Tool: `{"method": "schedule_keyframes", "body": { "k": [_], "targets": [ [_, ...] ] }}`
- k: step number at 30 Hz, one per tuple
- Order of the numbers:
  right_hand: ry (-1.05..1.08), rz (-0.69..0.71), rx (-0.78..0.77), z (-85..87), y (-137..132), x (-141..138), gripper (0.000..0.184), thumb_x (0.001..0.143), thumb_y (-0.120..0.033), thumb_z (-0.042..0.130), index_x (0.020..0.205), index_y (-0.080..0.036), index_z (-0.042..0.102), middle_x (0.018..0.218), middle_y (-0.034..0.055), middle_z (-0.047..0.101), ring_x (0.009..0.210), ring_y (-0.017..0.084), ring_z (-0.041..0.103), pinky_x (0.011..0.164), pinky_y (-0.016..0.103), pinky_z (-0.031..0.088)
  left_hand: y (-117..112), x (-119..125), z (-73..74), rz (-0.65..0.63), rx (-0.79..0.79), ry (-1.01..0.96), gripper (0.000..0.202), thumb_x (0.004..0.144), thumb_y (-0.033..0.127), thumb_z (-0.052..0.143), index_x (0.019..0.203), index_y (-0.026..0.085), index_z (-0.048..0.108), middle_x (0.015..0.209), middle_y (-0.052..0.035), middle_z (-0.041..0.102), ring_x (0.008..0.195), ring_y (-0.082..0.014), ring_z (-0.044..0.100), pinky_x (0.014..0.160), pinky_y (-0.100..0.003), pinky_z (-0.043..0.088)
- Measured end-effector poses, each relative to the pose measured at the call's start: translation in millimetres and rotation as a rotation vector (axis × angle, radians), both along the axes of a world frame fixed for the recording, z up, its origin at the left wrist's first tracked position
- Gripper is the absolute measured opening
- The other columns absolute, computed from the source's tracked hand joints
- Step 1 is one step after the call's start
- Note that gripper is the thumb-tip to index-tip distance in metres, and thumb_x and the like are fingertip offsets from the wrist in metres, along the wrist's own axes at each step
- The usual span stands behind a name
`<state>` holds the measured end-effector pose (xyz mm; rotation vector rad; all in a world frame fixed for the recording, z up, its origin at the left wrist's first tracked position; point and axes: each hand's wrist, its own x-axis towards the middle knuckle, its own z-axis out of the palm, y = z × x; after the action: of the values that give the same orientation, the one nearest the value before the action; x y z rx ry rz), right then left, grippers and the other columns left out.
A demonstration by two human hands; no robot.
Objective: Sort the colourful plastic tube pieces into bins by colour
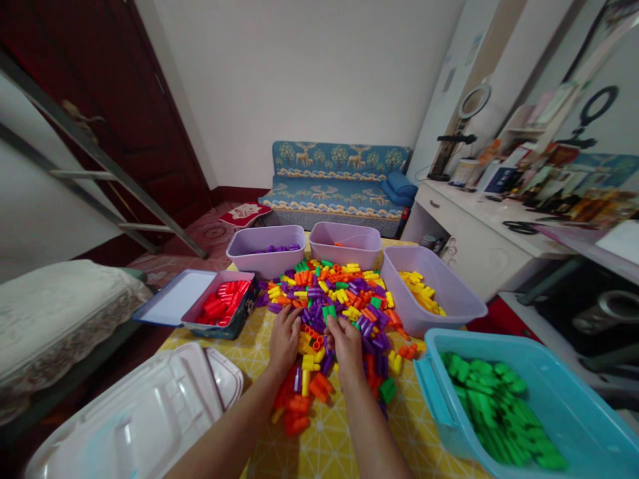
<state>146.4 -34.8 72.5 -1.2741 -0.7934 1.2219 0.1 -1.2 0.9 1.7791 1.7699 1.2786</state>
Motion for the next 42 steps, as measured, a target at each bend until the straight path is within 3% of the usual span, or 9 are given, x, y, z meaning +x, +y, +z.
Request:
{"method": "schedule_keyframes", "body": {
  "k": [6, 9, 12, 15, 18, 22, 25, 33, 42],
  "targets": [
    [-0.205, 0.085, 0.096, -5.5, 5.4, 2.3, 0.025, 0.070, -0.044, 0.065, 0.076, -0.020, 0.065, 0.060, -0.0024, 0.061, 0.049, 0.013, 0.050, 0.049, 0.025, 0.039, 0.2, 0.0, -1.9, 0.004, -0.001, -0.012, 0.035, 0.094, 0.031, 0.042, 0.117, 0.024, 0.067, 0.133, -0.0093, 0.054, 0.130, -0.0244, 0.046, 0.112, -0.046, 0.035],
    [-0.416, 0.226, 0.135, -2.9, 12.9, 10.0, 0.018, 0.071, -0.036, 0.059, 0.075, -0.020, 0.066, 0.058, -0.0025, 0.061, 0.050, 0.014, 0.052, 0.048, 0.024, 0.038, 0.8, -0.2, -2.9, 0.002, -0.010, -0.004, 0.036, 0.094, 0.031, 0.041, 0.118, 0.023, 0.067, 0.135, -0.0100, 0.053, 0.131, -0.0244, 0.045, 0.112, -0.046, 0.035],
    [-0.728, 0.474, 0.113, 11.0, 23.9, 19.5, 0.008, 0.067, -0.022, 0.058, 0.062, -0.020, 0.064, 0.050, -0.0040, 0.058, 0.048, 0.012, 0.050, 0.048, 0.022, 0.034, 1.4, -0.4, -3.7, 0.000, -0.014, 0.000, 0.036, 0.094, 0.030, 0.041, 0.118, 0.023, 0.067, 0.136, -0.0100, 0.053, 0.131, -0.0248, 0.044, 0.112, -0.047, 0.035],
    [-1.016, 0.604, 0.117, 37.9, 40.3, 17.5, 0.015, 0.061, -0.012, 0.061, 0.048, -0.021, 0.058, 0.044, -0.0047, 0.053, 0.045, 0.010, 0.046, 0.048, 0.021, 0.030, 1.7, -0.1, -3.7, 0.004, 0.001, -0.008, 0.034, 0.093, 0.029, 0.043, 0.117, 0.024, 0.068, 0.134, -0.0093, 0.055, 0.130, -0.0248, 0.046, 0.112, -0.048, 0.035],
    [-0.971, 0.463, 0.285, 71.3, 59.3, -2.1, 0.012, 0.065, -0.017, 0.064, 0.054, -0.021, 0.062, 0.049, -0.0030, 0.057, 0.052, 0.012, 0.051, 0.054, 0.022, 0.038, 1.7, 0.3, -2.9, 0.008, 0.020, -0.018, 0.033, 0.092, 0.028, 0.045, 0.115, 0.024, 0.069, 0.133, -0.0089, 0.056, 0.128, -0.0246, 0.047, 0.112, -0.048, 0.036],
    [-0.501, 0.013, 0.503, 97.1, 69.3, -32.8, 0.033, 0.085, -0.039, 0.054, 0.108, -0.019, 0.066, 0.092, 0.0053, 0.071, 0.076, 0.016, 0.065, 0.071, 0.028, 0.050, 2.2, -0.3, -2.1, 0.006, 0.008, -0.023, 0.034, 0.091, 0.028, 0.045, 0.115, 0.025, 0.068, 0.133, -0.0084, 0.055, 0.128, -0.0249, 0.047, 0.112, -0.048, 0.036],
    [-0.450, 0.035, 0.474, 82.1, 58.9, -38.5, 0.038, 0.084, -0.043, 0.056, 0.112, -0.018, 0.065, 0.097, 0.0072, 0.071, 0.078, 0.018, 0.067, 0.073, 0.030, 0.053, 2.7, -1.2, -2.7, 0.002, 0.004, -0.017, 0.034, 0.091, 0.027, 0.045, 0.117, 0.025, 0.068, 0.133, -0.0082, 0.055, 0.130, -0.0251, 0.046, 0.112, -0.048, 0.036],
    [-0.787, 0.013, 0.317, -9.6, 24.7, 8.8, 0.025, 0.084, -0.031, 0.050, 0.093, -0.020, 0.070, 0.095, 0.0084, 0.072, 0.089, 0.024, 0.067, 0.085, 0.041, 0.052, 0.6, -0.4, -0.5, 0.015, 0.003, -0.002, 0.033, 0.092, 0.026, 0.045, 0.116, 0.024, 0.068, 0.132, -0.0094, 0.056, 0.129, -0.0241, 0.047, 0.113, -0.045, 0.036],
    [-1.072, -0.255, 0.524, -30.6, -6.9, 38.5, 0.025, 0.088, -0.024, 0.046, 0.100, -0.020, 0.068, 0.113, 0.0117, 0.063, 0.110, 0.025, 0.055, 0.097, 0.045, 0.043, -0.2, 0.6, 0.8, 0.014, -0.007, -0.002, 0.034, 0.091, 0.025, 0.046, 0.116, 0.024, 0.068, 0.133, -0.0091, 0.055, 0.129, -0.0244, 0.047, 0.113, -0.046, 0.035]
  ]
}}
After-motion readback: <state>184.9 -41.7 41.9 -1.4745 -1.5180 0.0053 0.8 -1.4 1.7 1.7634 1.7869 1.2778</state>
